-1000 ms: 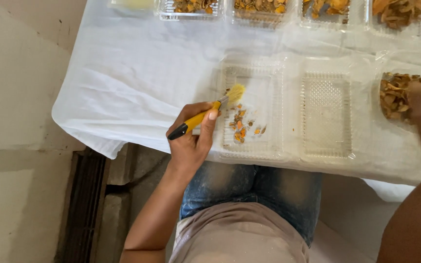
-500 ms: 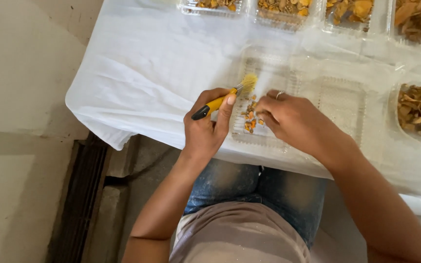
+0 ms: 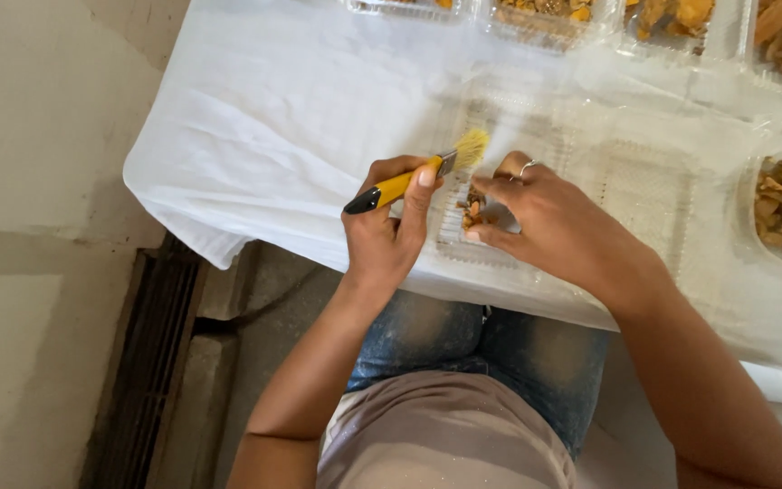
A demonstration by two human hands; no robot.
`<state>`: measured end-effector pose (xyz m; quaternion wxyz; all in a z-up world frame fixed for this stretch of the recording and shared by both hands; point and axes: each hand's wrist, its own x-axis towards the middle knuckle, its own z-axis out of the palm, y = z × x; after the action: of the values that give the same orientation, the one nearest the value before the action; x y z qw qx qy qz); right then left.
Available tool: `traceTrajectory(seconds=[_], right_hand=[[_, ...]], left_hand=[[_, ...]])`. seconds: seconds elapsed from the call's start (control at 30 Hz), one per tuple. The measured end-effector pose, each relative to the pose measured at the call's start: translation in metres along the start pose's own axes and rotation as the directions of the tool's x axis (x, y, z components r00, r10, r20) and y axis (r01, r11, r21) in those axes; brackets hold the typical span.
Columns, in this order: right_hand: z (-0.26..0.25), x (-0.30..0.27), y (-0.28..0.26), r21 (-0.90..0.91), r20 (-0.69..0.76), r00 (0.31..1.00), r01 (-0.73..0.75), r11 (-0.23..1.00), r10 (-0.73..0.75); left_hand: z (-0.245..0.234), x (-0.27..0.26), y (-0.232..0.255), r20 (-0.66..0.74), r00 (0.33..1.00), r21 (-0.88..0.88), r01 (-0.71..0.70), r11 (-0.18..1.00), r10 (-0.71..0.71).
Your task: Sorting and cleaning dried tea leaves using a brush and hands, then placing them into plastic containers.
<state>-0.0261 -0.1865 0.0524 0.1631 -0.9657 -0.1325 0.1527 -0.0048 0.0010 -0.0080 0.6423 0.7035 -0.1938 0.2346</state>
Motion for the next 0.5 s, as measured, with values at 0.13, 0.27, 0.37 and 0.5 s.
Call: traceTrajectory(seconds=[0.13,0.27,0.37,0.5], right_hand=[[0.016,-0.001,0.003,-0.012,-0.126,0.988,0.085,0.996,-0.086],[0.025,0.001,0.002,-0.108,-0.245,0.953,0.155,0.982,-0.177],[0.03,0.002,0.006,-0.066,-0.268,0.95,0.148,0.987,-0.161],[0.03,0.0,0.012,0.16,-0.368,0.924,0.178,0.971,-0.109]], left_hand=[[0.0,0.001,0.002,0.01,1.0,0.005,0.003,1.0,-0.003],[-0.001,-0.001,0.002,0.013,1.0,-0.005,-0.007,1.0,0.007],[0.0,-0.001,0.003,0.017,1.0,-0.016,0.003,1.0,-0.002],[-0.001,-0.001,-0.002,0.009,1.0,-0.089,0.002,0.996,-0.001]])
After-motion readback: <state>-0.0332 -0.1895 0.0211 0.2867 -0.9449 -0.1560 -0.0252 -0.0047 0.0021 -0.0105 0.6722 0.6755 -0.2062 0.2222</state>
